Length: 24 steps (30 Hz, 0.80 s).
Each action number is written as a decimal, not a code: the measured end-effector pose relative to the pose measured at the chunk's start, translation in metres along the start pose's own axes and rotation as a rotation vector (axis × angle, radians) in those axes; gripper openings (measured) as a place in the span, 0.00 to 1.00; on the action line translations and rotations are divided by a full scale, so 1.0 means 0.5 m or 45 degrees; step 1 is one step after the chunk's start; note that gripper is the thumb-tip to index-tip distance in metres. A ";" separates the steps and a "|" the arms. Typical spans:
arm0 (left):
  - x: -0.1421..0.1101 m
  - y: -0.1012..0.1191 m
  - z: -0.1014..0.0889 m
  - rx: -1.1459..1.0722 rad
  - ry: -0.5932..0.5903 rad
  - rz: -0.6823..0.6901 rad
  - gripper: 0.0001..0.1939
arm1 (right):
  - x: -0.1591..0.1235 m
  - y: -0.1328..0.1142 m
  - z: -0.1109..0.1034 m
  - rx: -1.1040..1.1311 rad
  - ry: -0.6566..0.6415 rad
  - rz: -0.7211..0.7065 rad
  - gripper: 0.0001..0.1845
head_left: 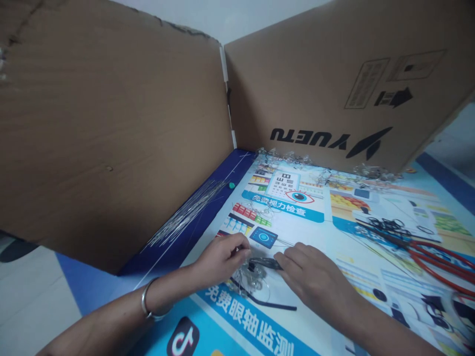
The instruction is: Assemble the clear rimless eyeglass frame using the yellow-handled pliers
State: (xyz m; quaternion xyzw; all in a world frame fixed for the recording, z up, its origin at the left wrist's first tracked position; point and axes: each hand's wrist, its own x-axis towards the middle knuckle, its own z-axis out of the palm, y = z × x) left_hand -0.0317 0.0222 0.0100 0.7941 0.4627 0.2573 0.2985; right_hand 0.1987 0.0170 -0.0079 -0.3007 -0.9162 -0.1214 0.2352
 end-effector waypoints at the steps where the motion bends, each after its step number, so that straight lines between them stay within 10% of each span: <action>1: 0.000 0.000 -0.001 0.006 -0.008 0.004 0.05 | 0.001 0.001 0.001 0.019 0.001 0.025 0.14; 24: 0.047 0.045 -0.034 0.212 -0.159 0.489 0.06 | 0.000 0.006 0.001 0.133 -0.036 0.091 0.11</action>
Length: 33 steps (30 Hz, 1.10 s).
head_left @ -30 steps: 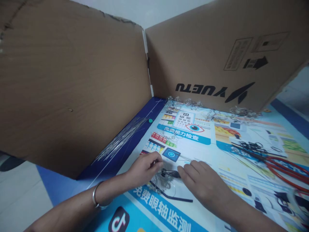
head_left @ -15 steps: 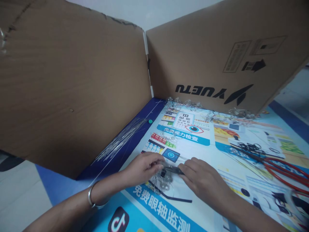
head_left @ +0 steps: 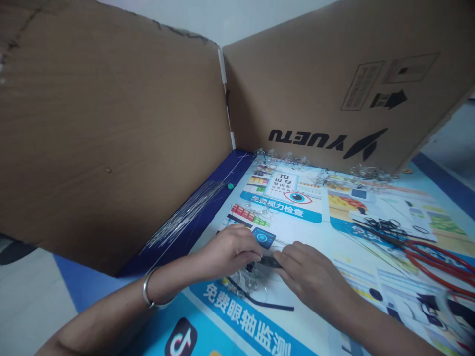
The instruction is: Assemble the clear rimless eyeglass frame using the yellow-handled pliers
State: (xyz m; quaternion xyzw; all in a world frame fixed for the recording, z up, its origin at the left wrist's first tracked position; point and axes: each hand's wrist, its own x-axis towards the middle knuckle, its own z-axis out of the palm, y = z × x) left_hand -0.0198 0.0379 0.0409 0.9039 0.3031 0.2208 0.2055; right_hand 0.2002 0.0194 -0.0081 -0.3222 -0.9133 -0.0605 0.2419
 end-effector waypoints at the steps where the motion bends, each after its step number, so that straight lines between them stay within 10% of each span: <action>1: -0.001 -0.001 0.000 -0.003 0.015 -0.010 0.06 | -0.002 0.001 -0.001 0.016 -0.014 0.021 0.10; 33: -0.023 0.003 -0.017 0.121 0.037 -0.044 0.06 | -0.008 -0.026 0.015 -0.074 0.077 0.053 0.11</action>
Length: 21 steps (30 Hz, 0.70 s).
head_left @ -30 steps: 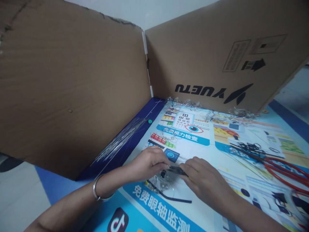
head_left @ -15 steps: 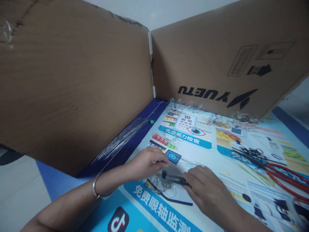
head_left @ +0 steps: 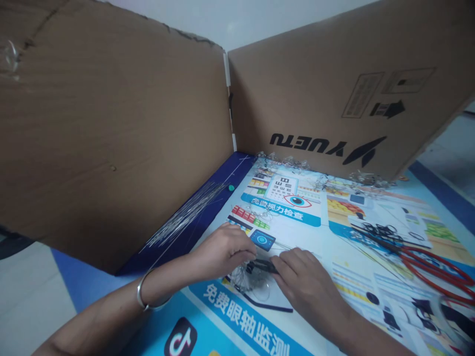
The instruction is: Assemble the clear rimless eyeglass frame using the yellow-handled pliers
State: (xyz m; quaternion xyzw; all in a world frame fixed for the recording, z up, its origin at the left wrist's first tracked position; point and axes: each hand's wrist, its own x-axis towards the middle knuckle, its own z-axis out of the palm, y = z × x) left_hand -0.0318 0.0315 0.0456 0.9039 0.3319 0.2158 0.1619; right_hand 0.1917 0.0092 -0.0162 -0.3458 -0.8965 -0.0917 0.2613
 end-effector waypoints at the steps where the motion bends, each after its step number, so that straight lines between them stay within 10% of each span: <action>1: 0.000 0.000 0.000 0.000 0.005 0.000 0.06 | 0.000 0.000 0.000 -0.008 0.006 -0.008 0.11; 21: -0.002 0.005 0.001 0.026 0.025 -0.031 0.06 | -0.011 0.011 0.001 -0.081 0.017 -0.123 0.10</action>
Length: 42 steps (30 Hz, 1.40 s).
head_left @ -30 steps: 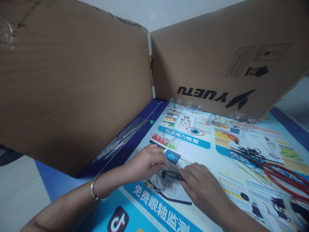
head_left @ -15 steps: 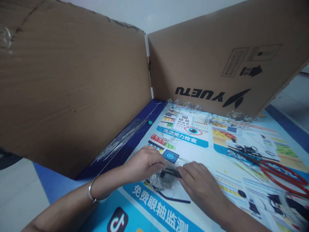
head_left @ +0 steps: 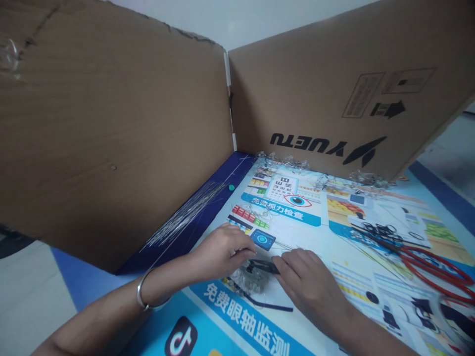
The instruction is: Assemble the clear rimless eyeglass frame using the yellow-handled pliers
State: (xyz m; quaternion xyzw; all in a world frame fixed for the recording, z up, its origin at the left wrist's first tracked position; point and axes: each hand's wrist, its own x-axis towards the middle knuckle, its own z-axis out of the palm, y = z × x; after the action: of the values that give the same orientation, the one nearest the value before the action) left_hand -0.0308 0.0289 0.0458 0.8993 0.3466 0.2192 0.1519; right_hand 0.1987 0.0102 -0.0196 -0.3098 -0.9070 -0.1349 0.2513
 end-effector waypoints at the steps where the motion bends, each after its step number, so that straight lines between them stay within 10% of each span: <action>1: 0.000 0.000 0.000 0.006 0.000 -0.004 0.06 | 0.000 0.000 0.000 0.003 0.002 -0.004 0.10; 42: -0.002 0.012 0.017 0.163 -0.002 0.112 0.08 | 0.005 0.002 0.001 0.149 -0.113 0.092 0.08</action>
State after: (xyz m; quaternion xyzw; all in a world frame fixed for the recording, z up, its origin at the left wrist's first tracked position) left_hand -0.0237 0.0228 0.0407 0.9217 0.3199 0.2025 0.0844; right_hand 0.1971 0.0124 -0.0187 -0.3326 -0.9119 -0.0585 0.2332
